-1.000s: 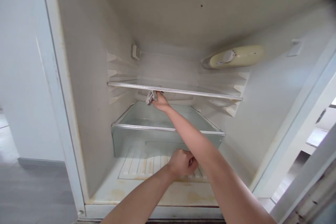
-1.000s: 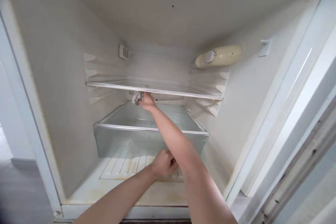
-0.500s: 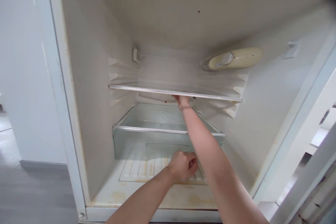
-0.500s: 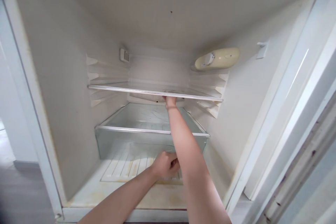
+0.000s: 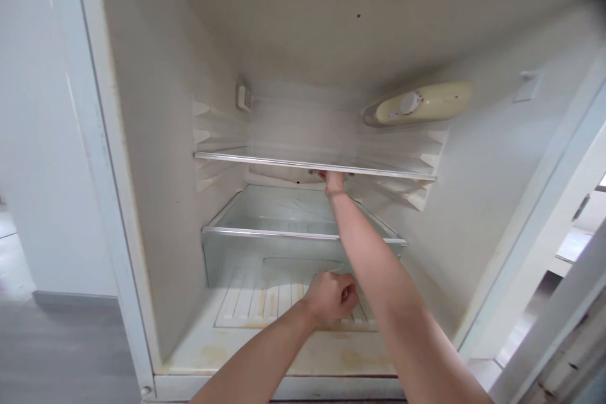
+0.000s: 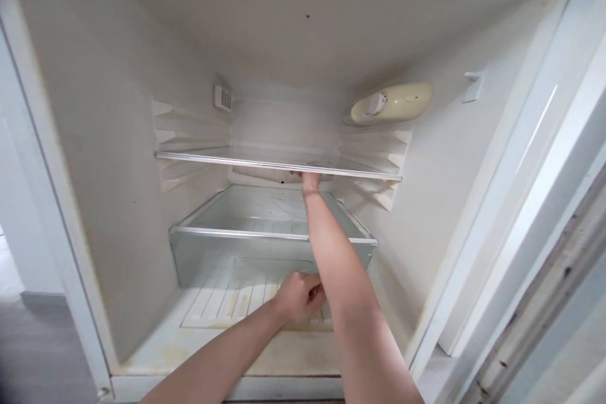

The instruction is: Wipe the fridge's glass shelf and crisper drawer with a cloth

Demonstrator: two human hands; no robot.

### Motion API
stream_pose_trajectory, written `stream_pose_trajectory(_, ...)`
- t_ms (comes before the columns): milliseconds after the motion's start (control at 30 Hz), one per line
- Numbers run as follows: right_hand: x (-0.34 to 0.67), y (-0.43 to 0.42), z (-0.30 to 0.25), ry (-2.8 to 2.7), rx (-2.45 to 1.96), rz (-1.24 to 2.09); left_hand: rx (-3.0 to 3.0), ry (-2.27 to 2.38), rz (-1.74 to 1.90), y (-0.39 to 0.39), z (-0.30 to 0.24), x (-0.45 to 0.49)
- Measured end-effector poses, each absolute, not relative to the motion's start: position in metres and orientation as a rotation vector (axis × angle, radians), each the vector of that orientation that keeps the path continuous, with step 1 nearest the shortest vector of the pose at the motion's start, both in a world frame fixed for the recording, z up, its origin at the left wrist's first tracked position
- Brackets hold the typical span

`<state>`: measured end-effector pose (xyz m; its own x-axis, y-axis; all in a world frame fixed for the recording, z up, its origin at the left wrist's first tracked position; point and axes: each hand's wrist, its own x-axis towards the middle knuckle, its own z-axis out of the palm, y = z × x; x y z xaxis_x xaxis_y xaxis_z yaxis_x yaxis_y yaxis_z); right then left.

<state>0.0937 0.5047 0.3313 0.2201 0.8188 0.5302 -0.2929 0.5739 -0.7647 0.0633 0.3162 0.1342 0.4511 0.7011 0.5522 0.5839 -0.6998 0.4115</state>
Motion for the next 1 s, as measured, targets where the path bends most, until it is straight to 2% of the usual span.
stream_pose_trajectory(367, 0.042, 0.44, 0.332, -1.498, -0.307, 1.583, 2.538, 1.12, 1.102, 0.32, 0.132, 0.066)
stream_pose_trajectory(500, 0.042, 0.432, 0.333, -1.556, -0.166, 1.729, 2.534, 1.102, 1.121, 0.321, 0.13, 0.066)
stream_pose_trajectory(833, 0.048, 0.443, 0.335, -1.344, -0.305, 1.567, 2.513, 1.095, 1.127, 0.32, 0.131, 0.063)
stream_pose_trajectory(1000, 0.058, 0.462, 0.337, -1.129, -0.479, 1.088, 2.513, 1.128, 1.114, 0.319, 0.133, 0.064)
